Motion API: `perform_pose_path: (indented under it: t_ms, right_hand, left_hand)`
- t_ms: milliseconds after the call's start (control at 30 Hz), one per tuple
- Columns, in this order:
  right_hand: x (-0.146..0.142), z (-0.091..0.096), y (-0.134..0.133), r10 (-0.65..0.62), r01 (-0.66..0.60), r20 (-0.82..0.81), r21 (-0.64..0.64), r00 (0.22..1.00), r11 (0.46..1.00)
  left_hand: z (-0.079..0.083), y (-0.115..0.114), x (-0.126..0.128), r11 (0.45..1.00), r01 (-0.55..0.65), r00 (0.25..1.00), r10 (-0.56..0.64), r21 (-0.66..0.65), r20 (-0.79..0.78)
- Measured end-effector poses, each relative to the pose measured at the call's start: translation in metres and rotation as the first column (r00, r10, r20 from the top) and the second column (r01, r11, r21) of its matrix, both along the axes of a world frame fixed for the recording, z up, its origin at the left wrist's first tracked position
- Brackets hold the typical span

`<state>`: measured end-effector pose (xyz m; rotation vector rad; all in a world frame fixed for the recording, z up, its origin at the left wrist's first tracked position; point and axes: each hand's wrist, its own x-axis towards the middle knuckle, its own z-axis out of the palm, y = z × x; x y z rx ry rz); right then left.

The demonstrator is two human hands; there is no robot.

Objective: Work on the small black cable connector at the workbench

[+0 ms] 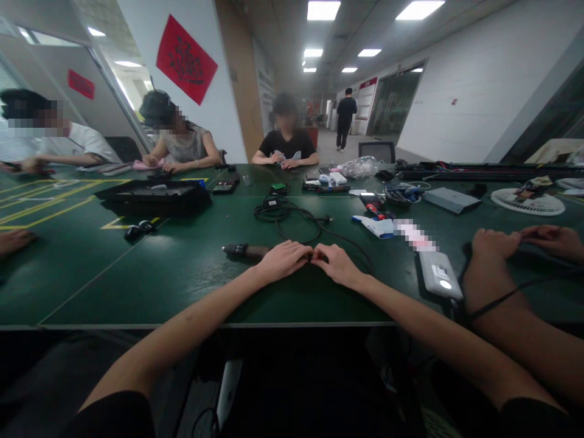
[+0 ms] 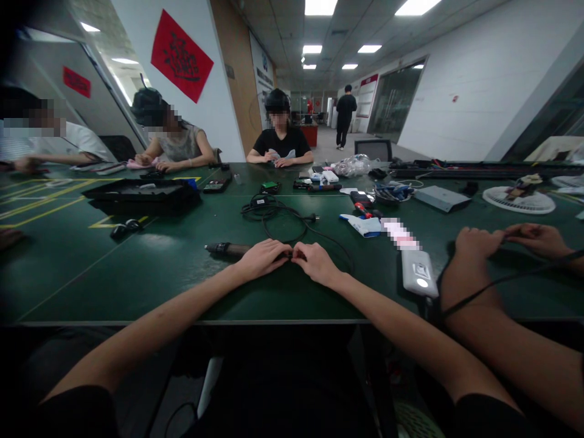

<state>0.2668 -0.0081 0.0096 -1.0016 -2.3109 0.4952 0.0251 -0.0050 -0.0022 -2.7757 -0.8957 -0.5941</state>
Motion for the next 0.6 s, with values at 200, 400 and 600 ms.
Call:
perform_pose_path:
  t_ms: [200, 400, 600]
  right_hand:
    - [0.0023, 0.0001, 0.0009, 0.005, -0.01, -0.06, -0.092, 0.998, 0.996]
    - [0.0029, 0.0002, -0.001, 0.006, -0.03, -0.122, -0.199, 0.993, 0.979]
    - [0.0077, -0.0019, -0.0001, -0.049, 0.042, -0.038, -0.174, 0.998, 0.984]
  left_hand:
    - [-0.0033, 0.0012, 0.0006, 0.998, 0.032, 0.999, -0.03, 0.053, -0.039]
    - [-0.0058, 0.0025, 0.0013, 0.997, 0.018, 0.999, -0.014, 0.08, -0.053]
    - [-0.0081, 0.0044, 0.004, 0.996, 0.01, 0.999, -0.006, 0.089, -0.039]
